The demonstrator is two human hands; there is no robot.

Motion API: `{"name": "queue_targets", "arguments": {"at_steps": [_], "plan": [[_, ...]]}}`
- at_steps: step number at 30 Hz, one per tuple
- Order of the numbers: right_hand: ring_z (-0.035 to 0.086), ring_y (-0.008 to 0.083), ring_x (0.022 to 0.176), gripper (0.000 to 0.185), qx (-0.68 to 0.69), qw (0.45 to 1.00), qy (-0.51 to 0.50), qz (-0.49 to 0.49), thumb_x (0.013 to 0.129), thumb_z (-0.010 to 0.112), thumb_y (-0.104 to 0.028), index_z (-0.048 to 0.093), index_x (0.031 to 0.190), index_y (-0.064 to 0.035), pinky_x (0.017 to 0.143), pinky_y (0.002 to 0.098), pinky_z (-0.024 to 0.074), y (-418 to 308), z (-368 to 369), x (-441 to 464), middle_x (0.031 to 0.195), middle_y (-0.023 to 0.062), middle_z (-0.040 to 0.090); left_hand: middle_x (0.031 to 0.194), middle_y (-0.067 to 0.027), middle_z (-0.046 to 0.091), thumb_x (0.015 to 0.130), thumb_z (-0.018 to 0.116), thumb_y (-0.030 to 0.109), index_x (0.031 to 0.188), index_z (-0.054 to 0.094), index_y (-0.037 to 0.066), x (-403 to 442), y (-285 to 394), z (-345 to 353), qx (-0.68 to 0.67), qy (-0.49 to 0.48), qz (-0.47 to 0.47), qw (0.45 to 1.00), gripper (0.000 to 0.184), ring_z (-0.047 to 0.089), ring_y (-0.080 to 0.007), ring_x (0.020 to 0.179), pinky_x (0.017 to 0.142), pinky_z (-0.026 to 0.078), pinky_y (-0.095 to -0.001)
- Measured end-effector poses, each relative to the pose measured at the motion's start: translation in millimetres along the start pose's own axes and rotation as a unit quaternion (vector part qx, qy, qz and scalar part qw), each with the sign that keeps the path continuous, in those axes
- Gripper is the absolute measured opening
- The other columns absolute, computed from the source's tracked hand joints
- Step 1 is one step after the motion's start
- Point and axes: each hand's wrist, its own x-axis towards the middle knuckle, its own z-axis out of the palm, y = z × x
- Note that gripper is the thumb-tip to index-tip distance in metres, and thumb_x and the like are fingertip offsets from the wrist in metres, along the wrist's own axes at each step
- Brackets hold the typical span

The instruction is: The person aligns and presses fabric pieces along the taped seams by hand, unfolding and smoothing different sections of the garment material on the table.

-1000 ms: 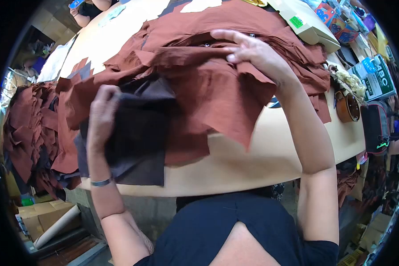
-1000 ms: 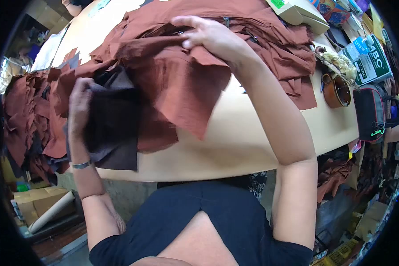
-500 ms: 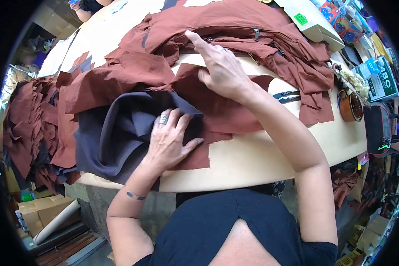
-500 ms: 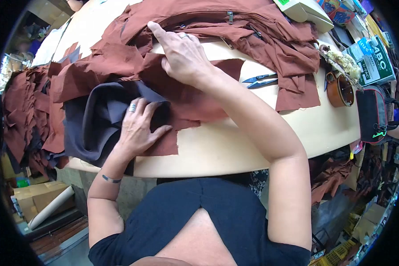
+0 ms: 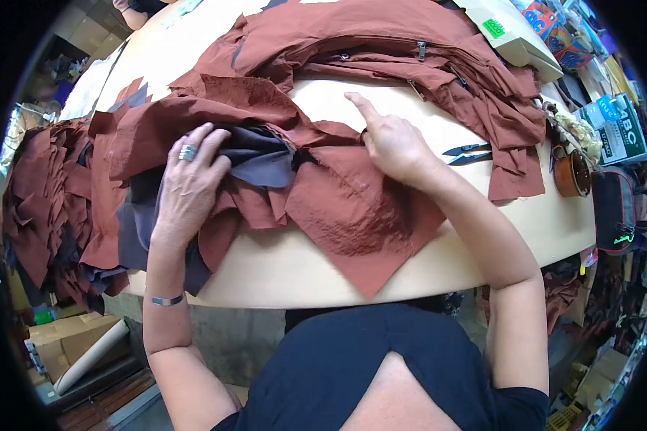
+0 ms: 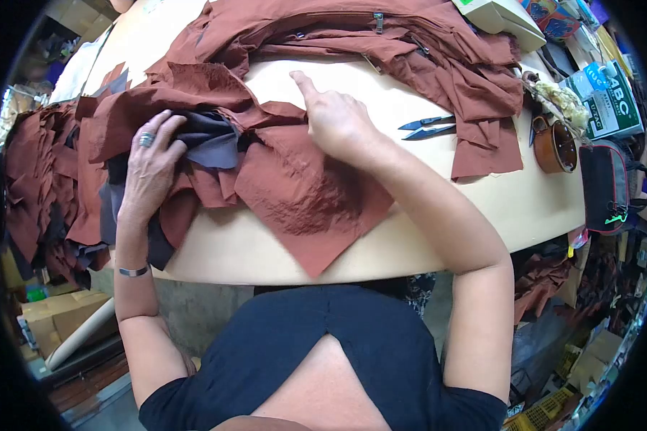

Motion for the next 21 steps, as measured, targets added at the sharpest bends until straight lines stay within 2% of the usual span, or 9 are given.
{"name": "queue_targets", "arguments": {"at_steps": [1,4,7,8,11,13,15,18,21], "plan": [[0.061,0.0352,0.074,0.064,-0.068,0.997,-0.023,0.019,0.080,0.050,-0.005,0.028,0.140,-0.0140,0.075,0.0440,0.0464,-13.1,-6.0,-3.6,0.075,0.0191,0.062,0.123,-0.0106,0.049,0.075,0.052,0.008,0.087,0.058,0.005,2.9,4.2,-0.9,0.001,-0.021,0.009,1.000,0.014,0.042,-0.0271,0.122,0.101,0.034,-0.0411],[0.061,0.0327,0.080,0.066,-0.132,0.963,0.193,-0.132,0.079,0.053,-0.008,0.029,0.140,-0.0158,0.080,0.0415,0.0440,-3.0,23.6,2.9,0.082,0.0159,0.064,0.124,-0.0122,0.049,0.074,0.051,0.004,0.089,0.058,0.003,2.6,19.1,-0.4,-0.035,-0.047,-0.016,0.998,0.017,0.042,-0.0287,0.122,0.099,0.034,-0.0417],[0.061,0.0267,0.081,0.064,-0.110,0.964,0.186,-0.158,0.077,0.051,-0.008,0.034,0.138,-0.0129,0.084,0.0386,0.0390,-17.1,24.2,13.6,0.088,0.0100,0.064,0.125,-0.0139,0.048,0.068,0.056,0.003,0.095,0.058,0.000,1.7,38.3,-3.3,-0.084,-0.032,-0.063,0.994,0.027,0.043,-0.0311,0.120,0.098,0.034,-0.0423],[0.063,0.0299,0.079,0.064,-0.094,0.961,0.184,-0.182,0.077,0.051,-0.008,0.032,0.138,-0.0114,0.078,0.0422,0.0446,-18.3,23.7,17.2,0.086,0.0120,0.065,0.126,-0.0151,0.047,0.065,0.057,0.002,0.097,0.057,-0.001,-0.2,43.8,0.6,-0.108,-0.034,-0.066,0.991,0.032,0.043,-0.0326,0.120,0.098,0.035,-0.0429],[0.064,0.0347,0.077,0.063,-0.021,0.992,0.084,-0.092,0.077,0.051,-0.008,0.031,0.137,-0.0094,0.072,0.0465,0.0486,-18.8,19.8,28.3,0.084,0.0165,0.065,0.128,-0.0166,0.045,0.069,0.053,-0.002,0.094,0.056,0.000,-8.5,50.4,28.0,-0.161,-0.020,-0.047,0.986,0.026,0.042,-0.0335,0.120,0.096,0.039,-0.0432],[0.063,0.0390,0.077,0.061,0.084,0.992,0.095,-0.011,0.078,0.051,-0.007,0.030,0.136,-0.0077,0.070,0.0480,0.0493,2.7,22.6,41.2,0.082,0.0219,0.064,0.130,-0.0149,0.044,0.073,0.050,0.000,0.092,0.056,0.000,-9.2,46.3,31.0,-0.112,-0.009,-0.038,0.993,0.020,0.041,-0.0327,0.122,0.095,0.039,-0.0434],[0.061,0.0407,0.069,0.053,0.099,0.982,0.155,-0.046,0.087,0.051,-0.010,0.032,0.136,-0.0136,0.065,0.0490,0.0471,17.1,26.8,40.8,0.077,0.0218,0.063,0.132,-0.0136,0.043,0.074,0.050,0.003,0.091,0.056,0.000,-4.8,29.8,33.7,-0.082,0.013,-0.016,0.996,0.018,0.040,-0.0322,0.123,0.095,0.039,-0.0437],[0.061,0.0394,0.072,0.053,-0.013,0.998,0.063,-0.023,0.087,0.051,-0.011,0.032,0.136,-0.0143,0.065,0.0480,0.0477,2.0,22.1,30.3,0.080,0.0203,0.064,0.133,-0.0122,0.043,0.076,0.050,0.005,0.091,0.056,0.001,2.4,7.9,40.8,-0.059,-0.007,-0.011,0.998,0.017,0.039,-0.0296,0.125,0.097,0.037,-0.0431],[0.062,0.0375,0.071,0.052,-0.044,0.995,0.083,-0.034,0.087,0.052,-0.012,0.034,0.136,-0.0152,0.064,0.0469,0.0487,0.3,28.0,27.7,0.084,0.0182,0.065,0.136,-0.0122,0.041,0.069,0.056,0.002,0.095,0.057,0.002,9.6,8.1,9.1,-0.106,-0.088,-0.058,0.989,0.027,0.036,-0.0310,0.128,0.102,0.032,-0.0423]]}}
